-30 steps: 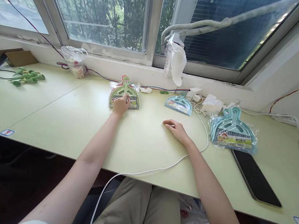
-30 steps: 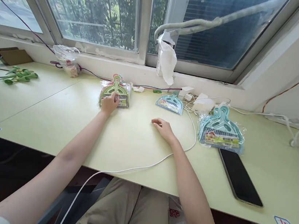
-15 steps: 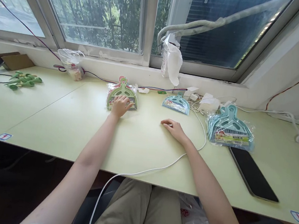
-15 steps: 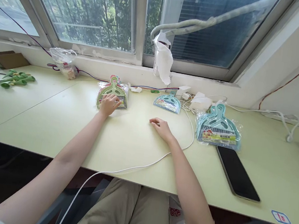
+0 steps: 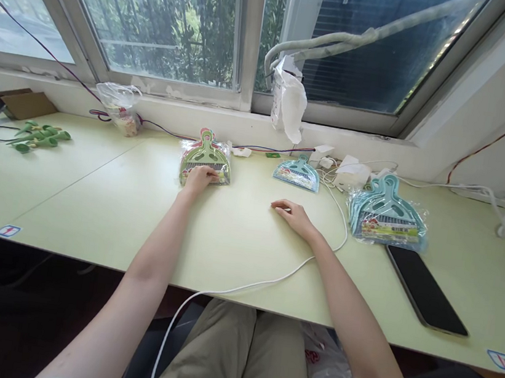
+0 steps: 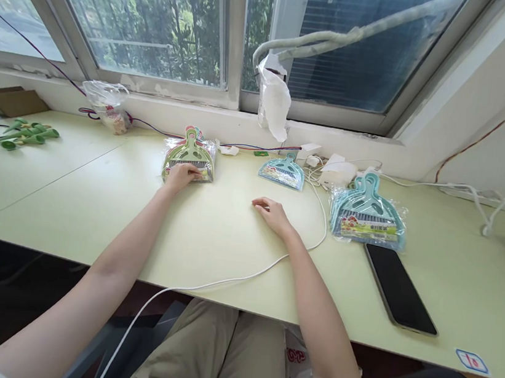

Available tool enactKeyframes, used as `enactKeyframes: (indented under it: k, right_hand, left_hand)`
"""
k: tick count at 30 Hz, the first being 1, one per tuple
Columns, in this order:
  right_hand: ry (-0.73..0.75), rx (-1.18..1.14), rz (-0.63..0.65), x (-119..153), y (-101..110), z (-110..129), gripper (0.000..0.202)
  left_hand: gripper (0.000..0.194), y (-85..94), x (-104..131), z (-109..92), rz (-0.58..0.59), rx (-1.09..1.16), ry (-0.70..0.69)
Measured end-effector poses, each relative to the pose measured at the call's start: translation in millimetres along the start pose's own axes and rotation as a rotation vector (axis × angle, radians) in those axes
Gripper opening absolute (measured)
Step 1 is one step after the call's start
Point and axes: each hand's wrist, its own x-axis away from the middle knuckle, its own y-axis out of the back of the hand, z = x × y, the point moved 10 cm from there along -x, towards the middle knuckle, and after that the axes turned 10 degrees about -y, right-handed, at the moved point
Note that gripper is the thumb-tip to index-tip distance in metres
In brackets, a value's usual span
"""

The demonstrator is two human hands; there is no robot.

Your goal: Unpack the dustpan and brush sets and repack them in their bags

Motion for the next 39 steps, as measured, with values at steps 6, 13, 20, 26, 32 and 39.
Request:
enactKeyframes:
  k: [6,13,20,26,32,39]
  right_hand:
    - [-0.002,0.012,0.003,1,0,2,0.021]
    - [0.032,0.115,0.005,6,-3,8,0.020]
    - [0.220,0.455,-0.039,6,-43,39,0.022]
    - [0.367,0.662,0.064,-27,-138,88,0.037]
    - [0.339,0.580,0.025,-82,-184,112,0.046]
    - [0.294,0.464,-0.079,-114,-188,111,0.058]
  left_hand:
    - [0.026,-12.8,-1,-10,0.067,-0.138,-0.019]
    - [0.022,-9.8,-1,-13,-0.048,-0.244,-0.063]
    - [0.011,-0.2,-2,-13,-0.113,-0.251,-0.020]
    - [0.020,4.1,-1,-17,-0.079,-0.264,0.038]
    - [0.016,-2.7,0,-15,0.002,-0.236,0.046]
    - [0.038,8.2,5,-16,-0.102,-0.225,0.082]
